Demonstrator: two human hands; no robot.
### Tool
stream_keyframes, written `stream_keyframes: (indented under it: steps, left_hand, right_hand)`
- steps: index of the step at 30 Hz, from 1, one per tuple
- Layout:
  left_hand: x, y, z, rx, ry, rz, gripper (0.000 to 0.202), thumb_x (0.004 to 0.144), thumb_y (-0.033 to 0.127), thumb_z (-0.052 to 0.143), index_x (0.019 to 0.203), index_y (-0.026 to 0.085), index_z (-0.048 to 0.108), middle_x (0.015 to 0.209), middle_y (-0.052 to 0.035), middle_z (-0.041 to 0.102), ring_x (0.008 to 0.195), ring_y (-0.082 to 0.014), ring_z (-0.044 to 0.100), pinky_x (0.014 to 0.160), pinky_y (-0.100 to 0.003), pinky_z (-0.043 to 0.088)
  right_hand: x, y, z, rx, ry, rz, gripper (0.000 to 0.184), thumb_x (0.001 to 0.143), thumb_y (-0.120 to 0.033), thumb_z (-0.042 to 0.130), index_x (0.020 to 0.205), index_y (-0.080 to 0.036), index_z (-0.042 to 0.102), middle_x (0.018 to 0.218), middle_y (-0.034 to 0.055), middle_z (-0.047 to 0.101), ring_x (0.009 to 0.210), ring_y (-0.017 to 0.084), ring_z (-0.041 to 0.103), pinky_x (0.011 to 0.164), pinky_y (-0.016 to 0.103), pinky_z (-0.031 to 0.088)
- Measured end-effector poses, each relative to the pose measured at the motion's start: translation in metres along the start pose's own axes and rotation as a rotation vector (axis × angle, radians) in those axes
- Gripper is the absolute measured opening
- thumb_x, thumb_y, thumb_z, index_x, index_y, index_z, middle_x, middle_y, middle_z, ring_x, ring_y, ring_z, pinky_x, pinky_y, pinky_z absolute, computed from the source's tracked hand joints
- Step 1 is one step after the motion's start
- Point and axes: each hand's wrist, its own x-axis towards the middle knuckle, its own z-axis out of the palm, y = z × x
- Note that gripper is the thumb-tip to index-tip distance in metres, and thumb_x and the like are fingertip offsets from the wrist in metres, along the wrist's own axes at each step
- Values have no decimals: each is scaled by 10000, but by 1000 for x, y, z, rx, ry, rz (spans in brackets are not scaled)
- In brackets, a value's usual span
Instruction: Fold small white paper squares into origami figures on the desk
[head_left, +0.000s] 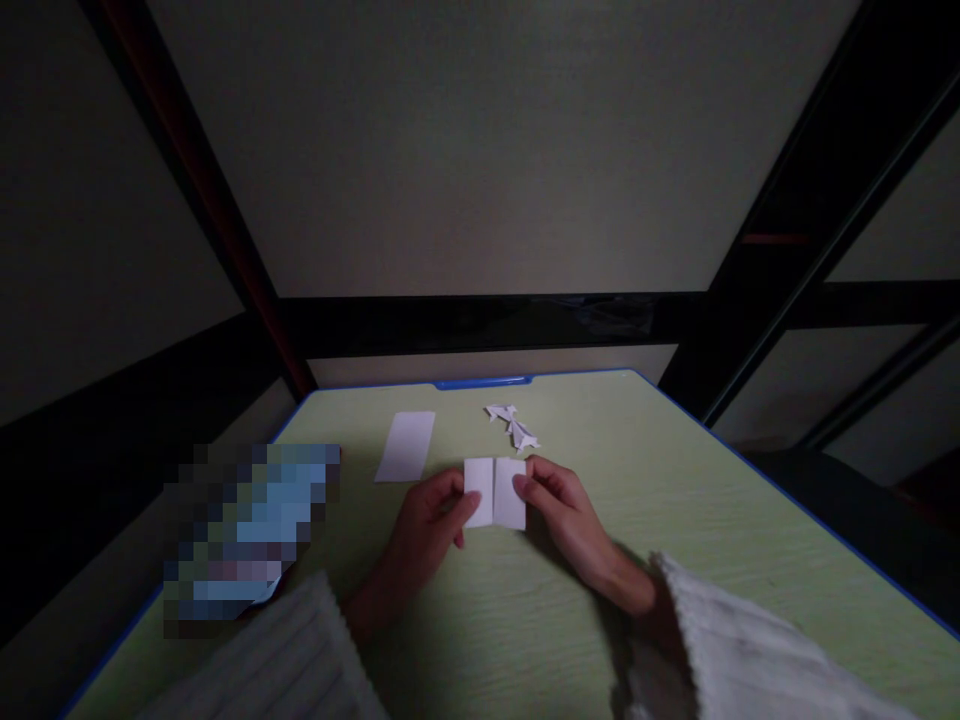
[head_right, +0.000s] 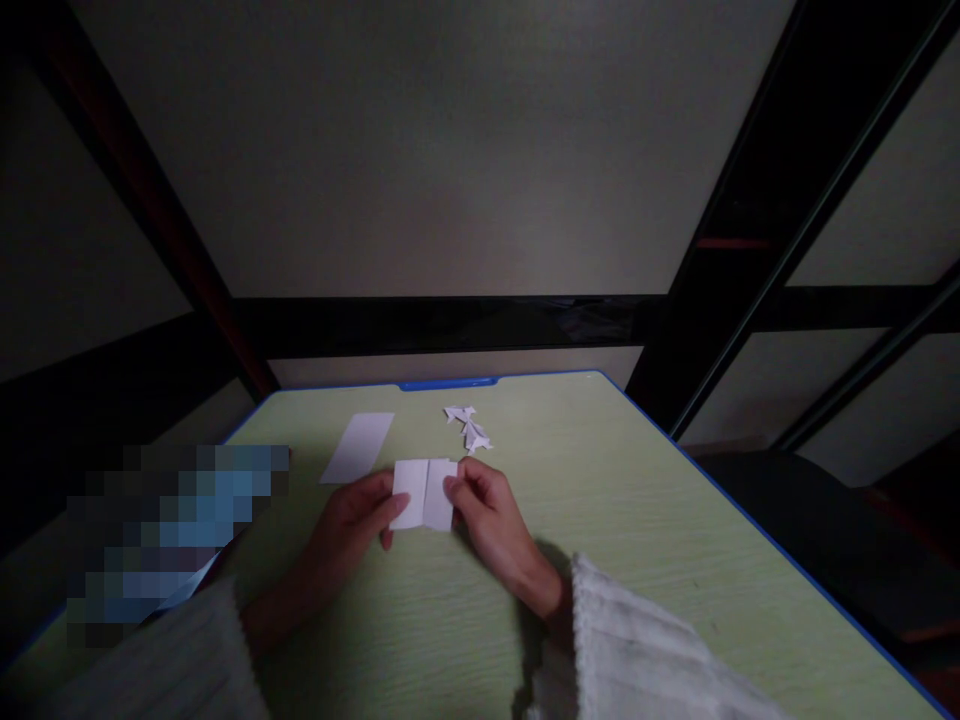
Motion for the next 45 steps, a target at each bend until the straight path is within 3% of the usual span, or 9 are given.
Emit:
stream_keyframes:
  steps: [5,11,19,27,32,34,39,41,45]
  left_hand:
    - [5,1,-9,88,347,52,162,649,268,526,548,148,485,480,67,442,385,-49,395,371,-157,329]
    - [4,7,-12,136,494,19,142,662,274,513,585,155,502,469,57,500,394,-76,453,371,-169,348]
    - [5,9,-14,153,524,18,133,664,245,515,565,157,510,410,55,525,378,-79,466,392,-169,369]
    - [7,4,-15,103,546,39,135,645,276,531,593,152,526,492,58,512,412,-82,487,370,-172,397]
    - [7,3,-13,55,473,7,123,641,270,549,641,148,537,505,45,544,421,-96,530,383,-180,422]
    - [6,3,-11,34,432,3,129,636,271,558,637,144,536,497,38,556,409,-100,534,380,-183,423]
    - [3,3,-7,-3,345,0,119,624,255,567,614,142,532,479,33,565,400,-97,533,373,-175,412]
    - [2,3,-5,-19,335,-2,114,616,251,567,596,146,528,464,40,550,396,-92,519,365,-172,407]
    - [0,3,-2,-65,241,-2,94,618,237,552,610,146,531,469,37,549,406,-95,525,360,-172,406]
  right_hand:
    - [2,3,-4,-101,129,-8,243,724,-301,463,538,-163,389,482,-53,382,456,68,337,431,199,241]
    - [3,6,-7,-197,189,2,251,722,-311,457,532,-168,378,472,-56,361,447,71,317,426,207,222]
    - [3,8,-7,-173,172,19,256,715,-315,467,528,-170,370,471,-58,353,445,73,310,425,206,217]
    - [2,5,-4,-59,133,39,262,708,-331,503,535,-165,399,487,-51,379,468,80,340,447,207,248]
    - [0,0,-2,25,58,-99,220,748,-332,475,637,-160,557,840,27,483,743,131,440,645,240,347]
    - [-1,2,-2,66,26,-91,228,762,-348,453,719,-176,598,990,41,473,831,151,447,702,259,359]
    - [-2,2,-3,59,-86,-67,373,807,-414,343,759,-190,638,1136,46,455,955,176,444,774,295,364]
    - [-2,0,-1,-12,-115,-67,333,796,-395,384,763,-193,647,1114,49,466,959,173,444,766,285,363]
    - [-3,-3,2,-106,-103,-40,196,727,-301,526,862,-200,625,841,30,540,759,132,488,664,250,374]
